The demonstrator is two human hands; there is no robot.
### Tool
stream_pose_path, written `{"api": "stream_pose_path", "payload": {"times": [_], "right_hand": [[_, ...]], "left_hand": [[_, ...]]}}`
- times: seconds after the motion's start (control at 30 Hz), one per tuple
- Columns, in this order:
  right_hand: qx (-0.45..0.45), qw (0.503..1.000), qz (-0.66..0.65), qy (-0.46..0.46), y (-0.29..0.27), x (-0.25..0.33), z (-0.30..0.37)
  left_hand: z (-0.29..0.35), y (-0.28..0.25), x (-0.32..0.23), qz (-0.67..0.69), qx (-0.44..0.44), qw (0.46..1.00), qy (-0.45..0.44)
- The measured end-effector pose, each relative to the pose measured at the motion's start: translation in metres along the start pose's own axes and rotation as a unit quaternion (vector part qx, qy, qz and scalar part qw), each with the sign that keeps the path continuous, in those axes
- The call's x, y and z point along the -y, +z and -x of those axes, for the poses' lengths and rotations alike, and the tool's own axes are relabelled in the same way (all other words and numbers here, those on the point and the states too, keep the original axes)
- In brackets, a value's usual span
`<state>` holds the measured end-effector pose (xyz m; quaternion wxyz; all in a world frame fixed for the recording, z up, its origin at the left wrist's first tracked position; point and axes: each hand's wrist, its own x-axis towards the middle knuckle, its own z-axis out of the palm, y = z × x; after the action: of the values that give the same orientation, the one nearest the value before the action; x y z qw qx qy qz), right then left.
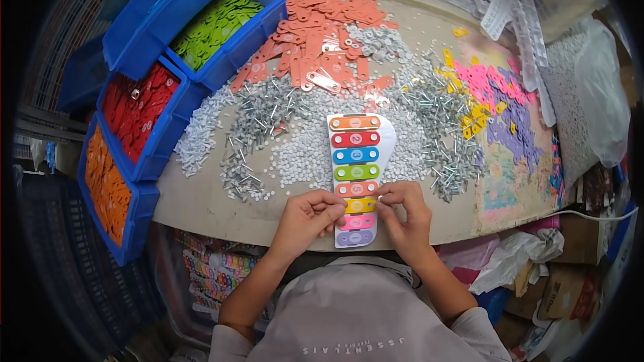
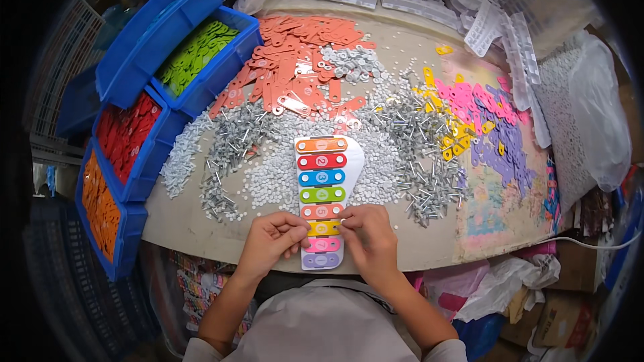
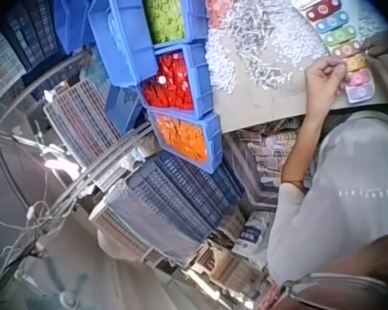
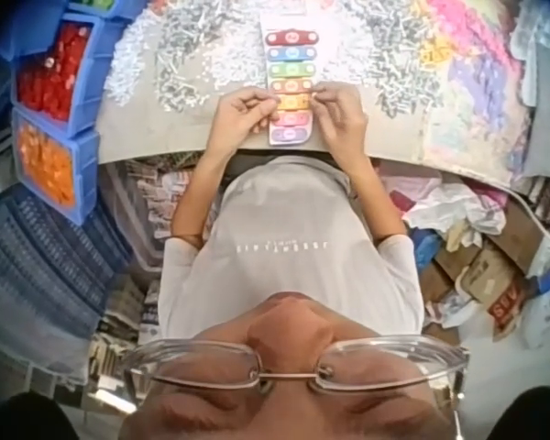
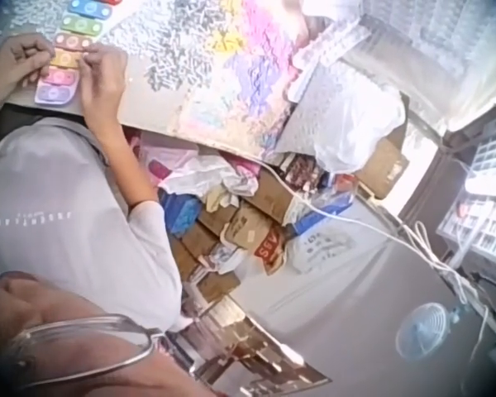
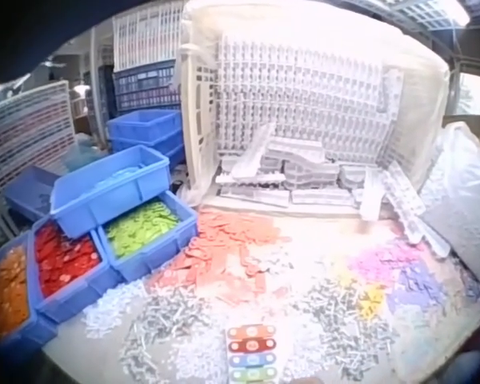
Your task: Assemble a colorful toy xylophone by inserting various colored plastic bars into a white plastic frame.
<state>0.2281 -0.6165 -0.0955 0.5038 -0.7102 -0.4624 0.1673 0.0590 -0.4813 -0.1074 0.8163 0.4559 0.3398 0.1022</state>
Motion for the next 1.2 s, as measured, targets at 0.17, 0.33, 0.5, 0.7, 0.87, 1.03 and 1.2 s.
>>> {"api": "stream_pose_path", "payload": {"times": [0.17,0.33,0.5,0.7,0.87,1.03,1.2], "right_hand": [[-0.012,0.999,0.042,-0.028,0.006,-0.006,0.002],[0.035,0.977,0.144,-0.151,-0.001,-0.002,-0.003],[0.038,0.987,-0.009,0.158,-0.003,0.002,0.003],[0.198,0.893,-0.159,0.371,-0.016,-0.004,-0.014],[0.211,0.88,-0.222,0.363,-0.011,-0.013,-0.01],[0.243,0.905,-0.185,0.297,-0.006,-0.021,-0.008],[0.249,0.917,-0.143,0.276,-0.009,-0.017,-0.013]], "left_hand": [[-0.005,0.0,0.013,-0.027,-0.013,0.998,0.057],[-0.006,0.005,0.01,-0.161,-0.039,0.984,0.071],[-0.011,-0.002,0.004,-0.19,0.002,0.981,0.039],[-0.014,0.003,-0.008,-0.179,0.001,0.984,-0.009],[-0.021,0.001,-0.022,-0.185,0.031,0.982,-0.031],[-0.024,0.001,-0.028,-0.209,0.06,0.975,-0.046],[-0.026,0.002,-0.029,-0.222,0.047,0.973,-0.039]]}}
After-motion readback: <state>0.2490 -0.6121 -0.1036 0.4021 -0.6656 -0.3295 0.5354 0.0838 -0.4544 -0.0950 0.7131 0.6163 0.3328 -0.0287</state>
